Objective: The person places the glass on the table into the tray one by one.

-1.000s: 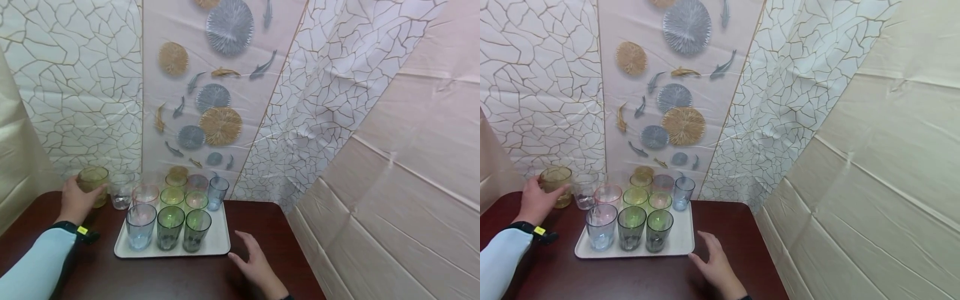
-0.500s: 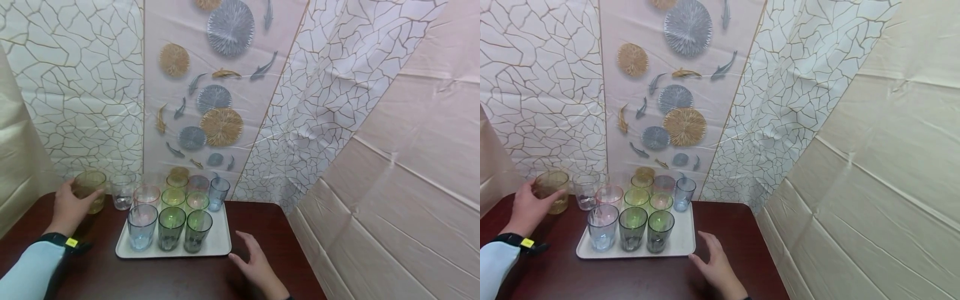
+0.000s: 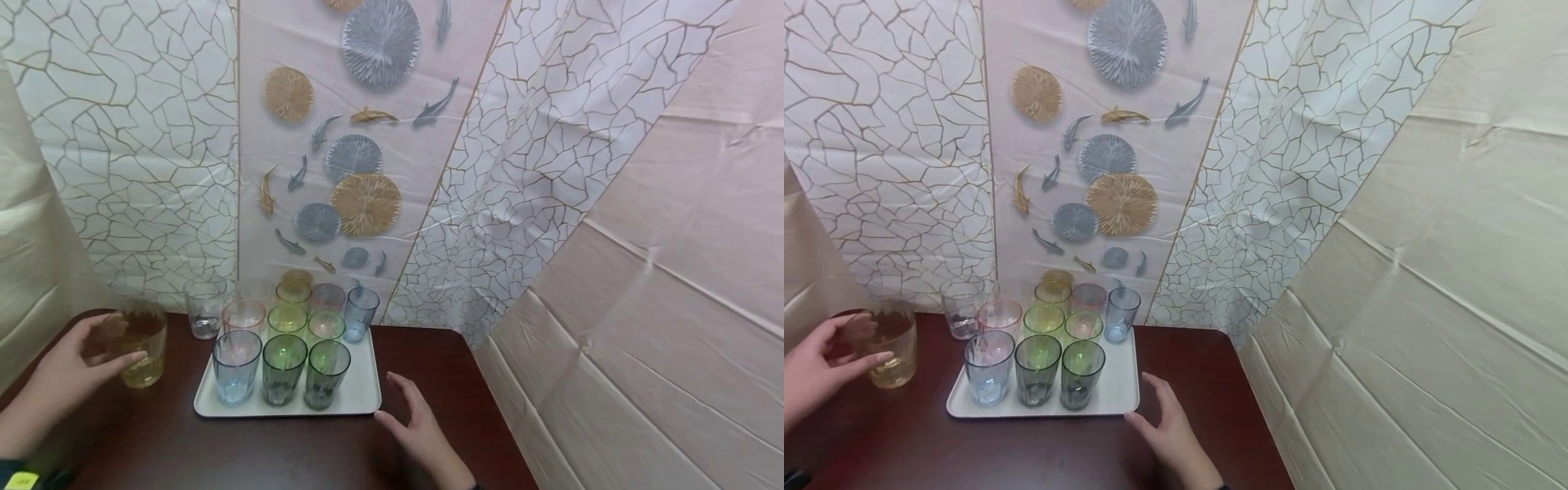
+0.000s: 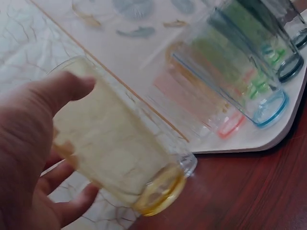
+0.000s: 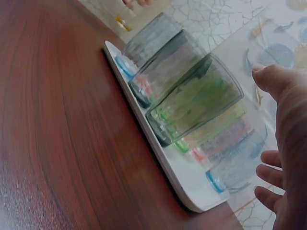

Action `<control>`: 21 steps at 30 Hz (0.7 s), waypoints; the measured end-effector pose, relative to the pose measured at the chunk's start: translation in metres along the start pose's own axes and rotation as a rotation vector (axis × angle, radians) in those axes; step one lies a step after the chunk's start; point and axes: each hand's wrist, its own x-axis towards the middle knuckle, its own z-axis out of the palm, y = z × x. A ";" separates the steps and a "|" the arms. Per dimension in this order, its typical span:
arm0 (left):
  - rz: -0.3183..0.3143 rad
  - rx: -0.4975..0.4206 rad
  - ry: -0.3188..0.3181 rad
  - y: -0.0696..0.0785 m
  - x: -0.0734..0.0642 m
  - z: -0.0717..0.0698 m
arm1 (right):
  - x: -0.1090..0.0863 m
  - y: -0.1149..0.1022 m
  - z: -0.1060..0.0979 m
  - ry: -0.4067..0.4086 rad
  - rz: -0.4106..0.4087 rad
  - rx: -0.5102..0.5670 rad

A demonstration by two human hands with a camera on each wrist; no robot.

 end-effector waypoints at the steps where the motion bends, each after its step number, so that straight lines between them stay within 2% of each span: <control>1: 0.043 -0.028 -0.015 0.003 -0.005 -0.002 | 0.000 -0.002 0.000 0.003 0.002 0.008; 4: 0.172 -0.094 -0.061 0.011 -0.019 -0.006 | -0.001 -0.009 0.001 -0.001 0.015 0.032; 7: 0.266 -0.119 -0.109 0.022 -0.032 -0.007 | -0.002 -0.017 0.003 -0.017 0.000 0.049; 9: 0.309 -0.100 -0.129 0.030 -0.039 -0.005 | -0.003 -0.022 0.004 -0.027 -0.041 0.059; 12: 0.345 -0.102 -0.171 0.044 -0.046 0.001 | -0.002 -0.032 0.006 -0.035 -0.150 0.074; 15: 0.383 -0.142 -0.217 0.059 -0.053 0.014 | -0.001 -0.041 0.010 -0.049 -0.239 0.099; 18: 0.436 -0.199 -0.263 0.078 -0.060 0.032 | 0.001 -0.051 0.015 -0.085 -0.272 0.134; 21: 0.463 -0.270 -0.327 0.097 -0.065 0.052 | 0.005 -0.060 0.023 -0.125 -0.300 0.172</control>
